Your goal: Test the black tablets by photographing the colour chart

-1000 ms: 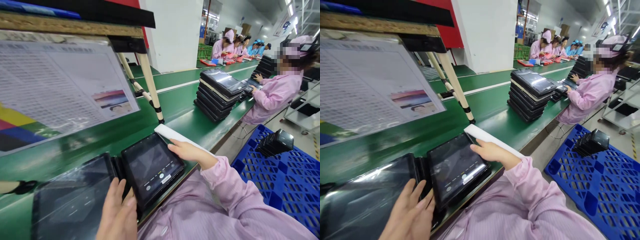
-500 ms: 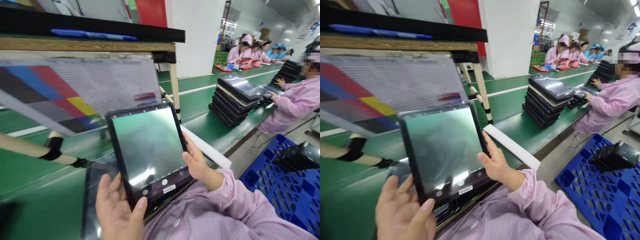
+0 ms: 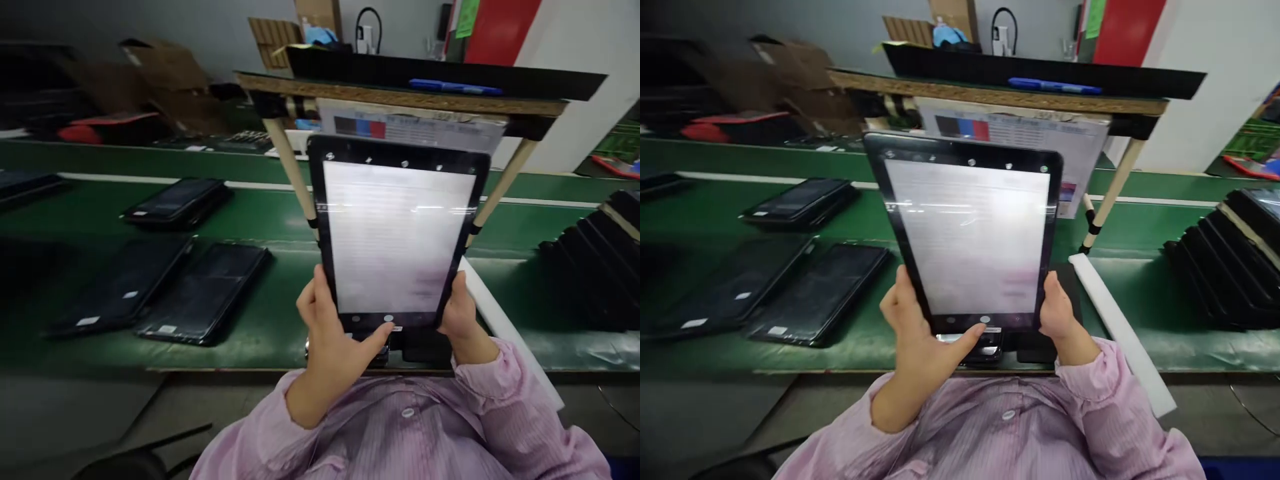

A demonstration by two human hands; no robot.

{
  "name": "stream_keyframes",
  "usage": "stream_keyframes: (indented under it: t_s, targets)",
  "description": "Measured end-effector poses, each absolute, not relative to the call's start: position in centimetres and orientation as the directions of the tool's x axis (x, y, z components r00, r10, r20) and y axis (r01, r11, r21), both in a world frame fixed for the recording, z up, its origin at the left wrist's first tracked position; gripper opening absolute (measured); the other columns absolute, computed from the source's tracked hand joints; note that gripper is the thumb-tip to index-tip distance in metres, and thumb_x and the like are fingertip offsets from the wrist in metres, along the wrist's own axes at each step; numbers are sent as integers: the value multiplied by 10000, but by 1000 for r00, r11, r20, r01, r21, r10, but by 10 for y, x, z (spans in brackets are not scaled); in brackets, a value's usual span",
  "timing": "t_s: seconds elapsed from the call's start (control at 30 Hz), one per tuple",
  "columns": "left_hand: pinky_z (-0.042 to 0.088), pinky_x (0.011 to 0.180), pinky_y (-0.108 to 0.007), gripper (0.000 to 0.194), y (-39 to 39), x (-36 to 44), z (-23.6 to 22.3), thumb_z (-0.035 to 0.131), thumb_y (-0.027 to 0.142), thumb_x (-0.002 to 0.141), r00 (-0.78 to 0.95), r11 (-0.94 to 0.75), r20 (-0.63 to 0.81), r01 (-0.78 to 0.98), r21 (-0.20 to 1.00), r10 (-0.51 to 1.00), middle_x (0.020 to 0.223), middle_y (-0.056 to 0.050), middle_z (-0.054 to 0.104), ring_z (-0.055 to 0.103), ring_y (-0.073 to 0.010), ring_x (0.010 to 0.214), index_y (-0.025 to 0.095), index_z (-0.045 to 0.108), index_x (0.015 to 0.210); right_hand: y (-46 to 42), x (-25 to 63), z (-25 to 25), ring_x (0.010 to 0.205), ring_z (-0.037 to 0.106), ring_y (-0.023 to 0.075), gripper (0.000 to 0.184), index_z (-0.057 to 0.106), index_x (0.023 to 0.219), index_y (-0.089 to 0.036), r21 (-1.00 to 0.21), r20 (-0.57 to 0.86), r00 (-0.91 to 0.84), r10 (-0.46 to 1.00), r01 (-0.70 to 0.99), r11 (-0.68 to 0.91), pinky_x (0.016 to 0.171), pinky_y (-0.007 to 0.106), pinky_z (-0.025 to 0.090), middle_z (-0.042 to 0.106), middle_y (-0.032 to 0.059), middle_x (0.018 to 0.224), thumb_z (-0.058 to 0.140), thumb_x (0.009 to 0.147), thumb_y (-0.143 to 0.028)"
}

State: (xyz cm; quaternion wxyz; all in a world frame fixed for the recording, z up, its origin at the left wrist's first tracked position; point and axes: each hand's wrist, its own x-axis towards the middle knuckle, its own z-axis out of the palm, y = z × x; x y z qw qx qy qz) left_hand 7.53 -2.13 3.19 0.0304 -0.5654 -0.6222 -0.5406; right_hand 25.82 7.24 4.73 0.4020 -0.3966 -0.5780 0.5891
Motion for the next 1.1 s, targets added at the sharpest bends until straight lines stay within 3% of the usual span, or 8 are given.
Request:
stream_keyframes:
  t_s: [0.1,0.3,0.43,0.63,0.83,0.9,0.97,1.1]
  targets:
    - [333,1240,-627,1269,-19,78,33,897,491,711,-363,-225,666,746,627,652,1448,-157,392,384,-393,1432,249,153,1710,76,254,47,1449,577,366,1156,686,1373,-213,-993,-23,-347,938,-103,-63,1178,547,531,786,145,1234,220,742,-1062]
    - [377,1208,-644,1280,-18,79,28,898,581,683,-403,-189,653,742,643,642,1454,-158,373,390,-401,1416,258,177,1689,77,248,47,1560,445,338,1073,676,1398,-240,-996,67,-282,957,-73,48,1253,543,453,710,117,1409,188,818,-997]
    - [390,1201,-637,1256,-17,78,26,883,567,730,-386,-194,687,770,607,616,1429,-149,375,410,-380,1394,270,139,1698,76,247,48,1569,430,332,1049,647,1447,-241,-994,83,-307,948,-91,58,1254,547,444,697,116,1434,170,852,-961]
    - [340,1226,-671,1335,-17,78,25,875,751,645,-426,-180,662,742,646,616,1436,-156,370,392,-402,1418,244,197,1678,75,245,49,1559,444,324,1061,618,1474,-236,-994,102,-300,949,-74,84,1258,538,437,682,120,1451,152,852,-958]
    - [417,1191,-625,1231,-19,77,22,865,671,734,-392,-259,703,734,628,593,1438,-152,407,469,-362,1376,252,214,1691,77,247,46,1569,428,329,1040,604,1488,-241,-993,62,-262,963,-110,34,1257,543,437,665,112,1480,211,842,-955]
    - [481,1153,-561,1030,-20,72,23,821,611,820,-443,-354,662,596,721,605,1422,-151,470,533,-332,1345,246,332,1650,76,248,46,1552,453,336,1072,579,1511,-238,-995,38,-269,962,-99,12,1249,557,442,685,120,1449,194,829,-970]
    - [557,1077,-493,768,-21,65,25,719,592,918,-535,-442,524,286,850,663,1362,-132,581,629,-291,1253,267,472,1568,70,250,48,1531,483,343,1126,563,1525,-238,-998,23,-285,958,-66,5,1238,563,453,714,129,1400,164,801,-1002]
    - [593,1057,-437,569,-20,52,30,721,610,916,-498,-294,108,-310,904,860,1369,-65,717,707,-271,1220,354,655,1419,49,259,59,1497,527,338,1110,446,1620,-266,-994,103,-269,958,-48,94,1222,520,486,665,108,1486,279,810,-1005]
